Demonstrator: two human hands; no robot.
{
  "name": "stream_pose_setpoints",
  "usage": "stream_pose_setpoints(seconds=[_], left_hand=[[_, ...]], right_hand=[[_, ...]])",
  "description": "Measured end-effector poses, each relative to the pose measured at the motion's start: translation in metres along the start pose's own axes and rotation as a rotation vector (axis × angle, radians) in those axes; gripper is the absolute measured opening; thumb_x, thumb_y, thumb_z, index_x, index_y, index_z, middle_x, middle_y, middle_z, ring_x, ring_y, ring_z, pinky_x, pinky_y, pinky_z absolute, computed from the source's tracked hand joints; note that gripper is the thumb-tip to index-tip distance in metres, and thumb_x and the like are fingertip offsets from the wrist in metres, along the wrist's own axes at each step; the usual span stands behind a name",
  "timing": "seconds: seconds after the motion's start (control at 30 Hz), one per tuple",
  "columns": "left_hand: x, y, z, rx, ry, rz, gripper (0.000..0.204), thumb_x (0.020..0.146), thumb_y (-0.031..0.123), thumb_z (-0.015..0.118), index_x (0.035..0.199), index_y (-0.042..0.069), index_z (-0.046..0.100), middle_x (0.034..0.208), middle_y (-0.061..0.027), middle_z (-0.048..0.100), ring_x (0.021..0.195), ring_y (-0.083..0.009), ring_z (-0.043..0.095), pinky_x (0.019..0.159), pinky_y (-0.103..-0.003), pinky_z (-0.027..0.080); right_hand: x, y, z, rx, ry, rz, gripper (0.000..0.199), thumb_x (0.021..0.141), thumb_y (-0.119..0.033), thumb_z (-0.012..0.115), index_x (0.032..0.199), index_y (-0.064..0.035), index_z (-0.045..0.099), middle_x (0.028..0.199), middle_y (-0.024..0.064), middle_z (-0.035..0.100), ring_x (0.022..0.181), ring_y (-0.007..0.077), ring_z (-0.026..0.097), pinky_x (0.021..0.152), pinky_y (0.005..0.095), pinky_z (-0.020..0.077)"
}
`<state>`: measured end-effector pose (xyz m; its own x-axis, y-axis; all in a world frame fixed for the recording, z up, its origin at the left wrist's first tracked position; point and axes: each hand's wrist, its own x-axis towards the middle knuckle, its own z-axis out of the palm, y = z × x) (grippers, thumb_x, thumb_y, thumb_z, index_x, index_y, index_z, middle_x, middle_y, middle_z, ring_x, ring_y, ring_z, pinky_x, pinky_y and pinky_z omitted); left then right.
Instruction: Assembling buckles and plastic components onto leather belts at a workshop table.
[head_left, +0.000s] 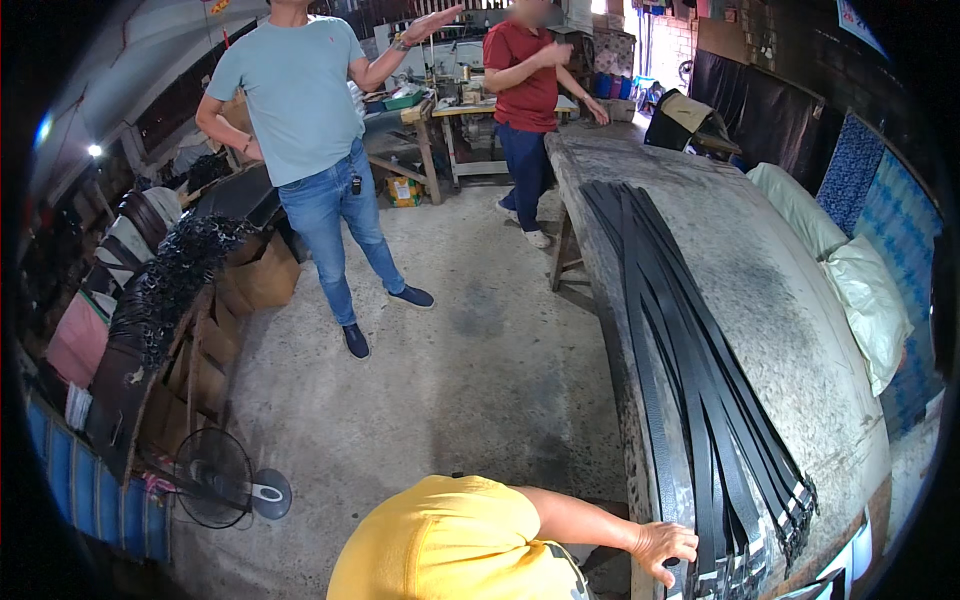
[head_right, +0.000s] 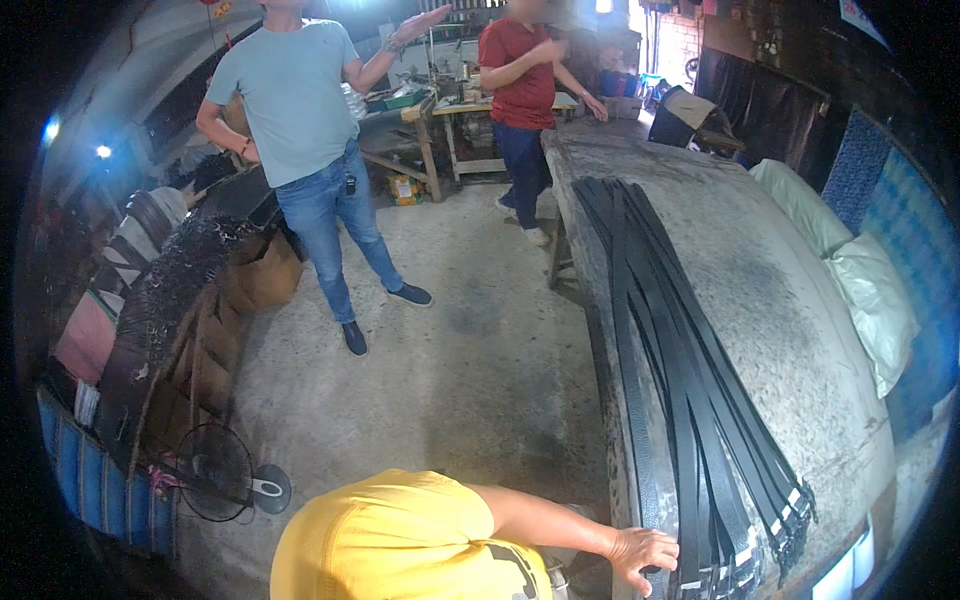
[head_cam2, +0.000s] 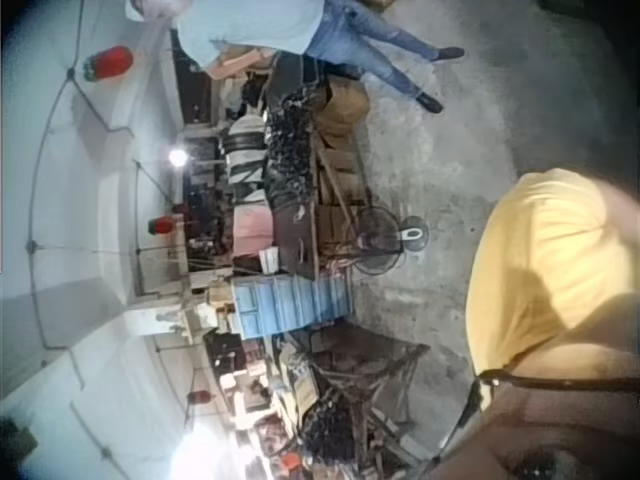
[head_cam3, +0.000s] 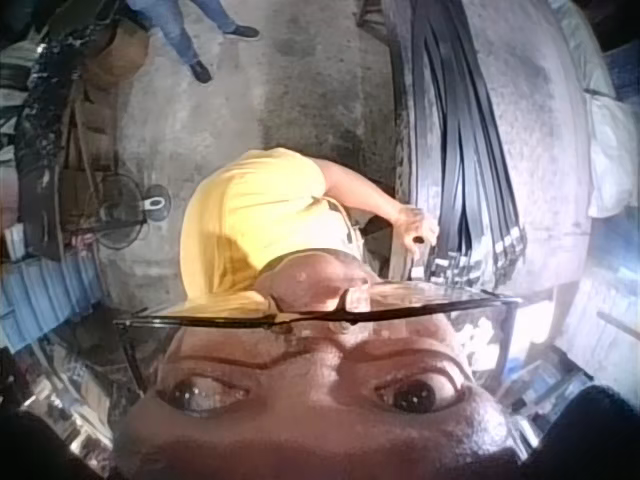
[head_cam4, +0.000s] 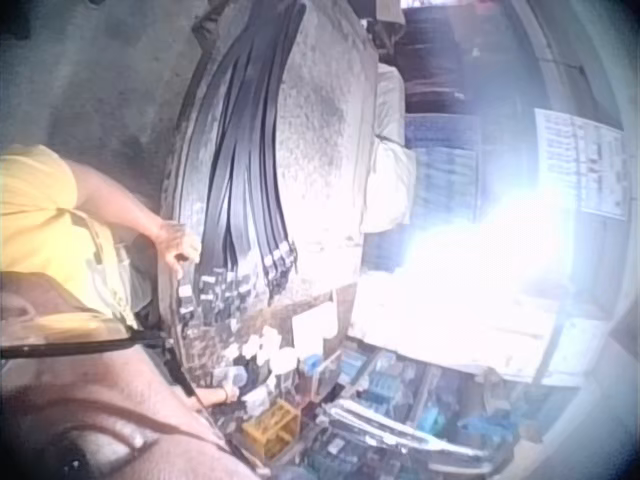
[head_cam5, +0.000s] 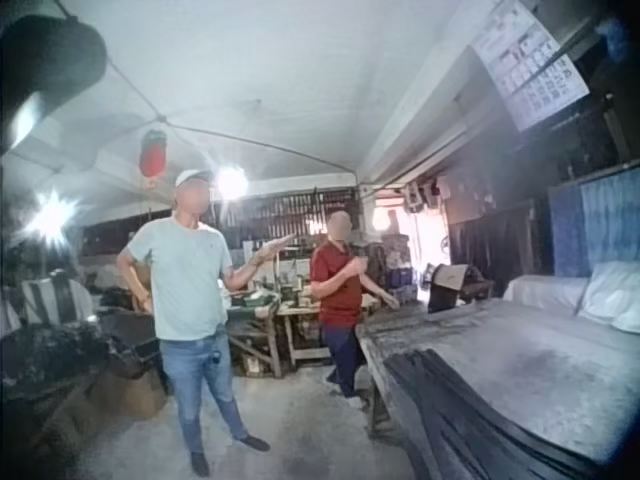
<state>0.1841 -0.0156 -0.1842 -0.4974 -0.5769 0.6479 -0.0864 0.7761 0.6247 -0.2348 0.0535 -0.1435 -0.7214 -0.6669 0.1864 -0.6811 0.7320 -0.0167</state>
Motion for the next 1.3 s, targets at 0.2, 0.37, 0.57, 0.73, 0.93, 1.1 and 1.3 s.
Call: stream_pose_setpoints(seconds=[0.2,0.37,0.57,0.73,0.93,1.1,1.3], left_hand=[[-0.004,-0.01,0.011,0.006,-0.016,0.025,0.065,0.072,0.067,0.057,0.088,0.004,0.055,0.083,-0.0126,0.047,0.081,-0.032,0.049,0.07,-0.043,0.039],[-0.003,-0.012,0.011,-0.027,-0.036,-0.006,0.067,0.073,0.069,0.054,0.088,0.003,0.055,0.083,-0.0122,0.046,0.08,-0.0309,0.048,0.07,-0.043,0.039],[-0.001,-0.012,0.007,0.062,0.081,0.094,0.054,0.07,0.057,0.073,0.088,0.006,0.063,0.079,-0.0134,0.057,0.074,-0.0342,0.057,0.062,-0.044,0.046],[-0.001,-0.012,0.008,0.065,0.09,0.1,0.055,0.07,0.058,0.072,0.087,0.006,0.063,0.077,-0.0126,0.056,0.072,-0.0341,0.057,0.06,-0.044,0.045],[-0.001,-0.012,0.009,0.069,0.099,0.117,0.055,0.071,0.058,0.071,0.086,0.006,0.063,0.076,-0.0123,0.056,0.071,-0.0338,0.056,0.06,-0.043,0.045],[0.0,-0.01,0.008,0.042,0.107,0.115,0.054,0.07,0.058,0.071,0.084,0.006,0.063,0.074,-0.0127,0.056,0.072,-0.0344,0.056,0.059,-0.043,0.045],[-0.005,-0.01,0.012,0.007,-0.03,0.002,0.068,0.073,0.07,0.053,0.087,0.004,0.055,0.082,-0.0117,0.046,0.079,-0.0306,0.048,0.07,-0.042,0.039]], right_hand=[[0.008,-0.023,-0.003,0.052,-0.014,-0.05,0.027,0.083,-0.029,0.059,0.098,-0.0065,0.06,0.094,0.0181,0.065,0.087,0.034,0.064,0.072,0.0447,0.0519],[0.012,-0.035,-0.01,0.088,-0.022,-0.084,0.027,0.083,-0.029,0.059,0.099,-0.0064,0.06,0.094,0.0179,0.065,0.087,0.0335,0.064,0.072,0.0443,0.0518],[0.011,-0.044,-0.019,0.126,-0.034,-0.112,0.028,0.083,-0.028,0.059,0.1,-0.0064,0.059,0.094,0.0175,0.065,0.087,0.0328,0.064,0.072,0.0438,0.0518],[0.011,-0.05,-0.024,0.163,-0.044,-0.135,0.028,0.084,-0.028,0.059,0.101,-0.0064,0.058,0.094,0.0172,0.065,0.087,0.0323,0.064,0.072,0.0434,0.0517],[0.013,-0.058,-0.027,0.213,-0.057,-0.165,0.029,0.084,-0.028,0.059,0.103,-0.0063,0.057,0.094,0.0169,0.065,0.086,0.0316,0.064,0.072,0.0429,0.0517],[0.014,-0.062,-0.029,0.256,-0.072,-0.193,0.029,0.084,-0.027,0.058,0.104,-0.0063,0.056,0.094,0.0166,0.065,0.086,0.0311,0.064,0.072,0.0425,0.0516],[0.013,-0.069,-0.032,0.303,-0.083,-0.224,0.03,0.084,-0.027,0.058,0.105,-0.0062,0.056,0.094,0.0163,0.065,0.086,0.0305,0.064,0.072,0.042,0.0516]])
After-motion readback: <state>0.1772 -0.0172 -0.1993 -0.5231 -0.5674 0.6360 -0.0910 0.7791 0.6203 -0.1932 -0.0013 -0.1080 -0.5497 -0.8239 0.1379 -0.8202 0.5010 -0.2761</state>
